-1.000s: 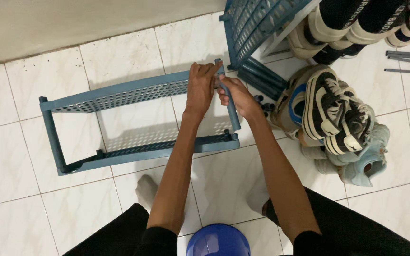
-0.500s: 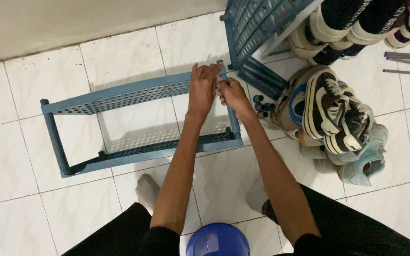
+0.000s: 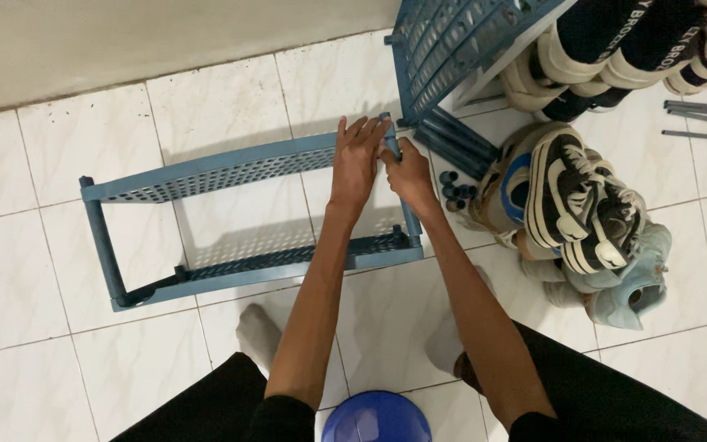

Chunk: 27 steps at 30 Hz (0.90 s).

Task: The person assembles a blue plastic shoe rack by hand. They connect perforated shelf panels to vertical support rods, insert the rods into the panel holes, and secure the structure by snapping the pieces together.

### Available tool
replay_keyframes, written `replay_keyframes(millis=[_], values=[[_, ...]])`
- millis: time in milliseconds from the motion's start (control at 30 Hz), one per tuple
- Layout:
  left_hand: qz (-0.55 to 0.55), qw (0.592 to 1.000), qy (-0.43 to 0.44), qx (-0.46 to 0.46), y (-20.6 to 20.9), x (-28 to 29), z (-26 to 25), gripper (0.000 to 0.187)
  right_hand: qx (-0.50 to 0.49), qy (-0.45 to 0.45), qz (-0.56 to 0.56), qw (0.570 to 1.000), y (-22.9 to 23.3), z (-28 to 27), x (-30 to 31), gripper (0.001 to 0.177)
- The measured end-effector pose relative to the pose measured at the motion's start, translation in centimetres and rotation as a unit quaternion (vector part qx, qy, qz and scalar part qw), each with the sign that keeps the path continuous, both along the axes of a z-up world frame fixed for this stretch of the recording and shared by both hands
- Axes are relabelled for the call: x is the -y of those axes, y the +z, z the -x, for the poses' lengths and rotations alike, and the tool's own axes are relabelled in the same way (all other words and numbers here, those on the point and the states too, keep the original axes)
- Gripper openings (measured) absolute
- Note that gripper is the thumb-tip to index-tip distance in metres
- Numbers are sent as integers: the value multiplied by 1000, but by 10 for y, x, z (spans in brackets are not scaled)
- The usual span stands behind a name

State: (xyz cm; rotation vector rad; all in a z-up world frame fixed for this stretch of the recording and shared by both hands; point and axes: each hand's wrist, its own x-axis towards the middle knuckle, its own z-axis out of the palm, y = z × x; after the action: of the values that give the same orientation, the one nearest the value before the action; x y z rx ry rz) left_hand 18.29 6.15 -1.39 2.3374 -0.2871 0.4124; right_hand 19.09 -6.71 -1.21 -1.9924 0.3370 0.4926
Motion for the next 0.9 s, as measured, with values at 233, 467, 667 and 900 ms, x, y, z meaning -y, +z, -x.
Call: replay_keyframes(millis=[233,467,667,900], values=[[1,1000,-4,-1,-1,-1,1,52,-43,-34,-253,966,-17,2,15,33],[-4,1000,0,-20,6,-1,-4,58,40,-17,-178,983,-6,12,14,27],[-11,1000,11,-20,5,1,-2,47,50,-26,-183,982,6,10,23,22],[-39,998,24,-42,7,6,6,39,150,-79,-368,914,22,-6,61,38]])
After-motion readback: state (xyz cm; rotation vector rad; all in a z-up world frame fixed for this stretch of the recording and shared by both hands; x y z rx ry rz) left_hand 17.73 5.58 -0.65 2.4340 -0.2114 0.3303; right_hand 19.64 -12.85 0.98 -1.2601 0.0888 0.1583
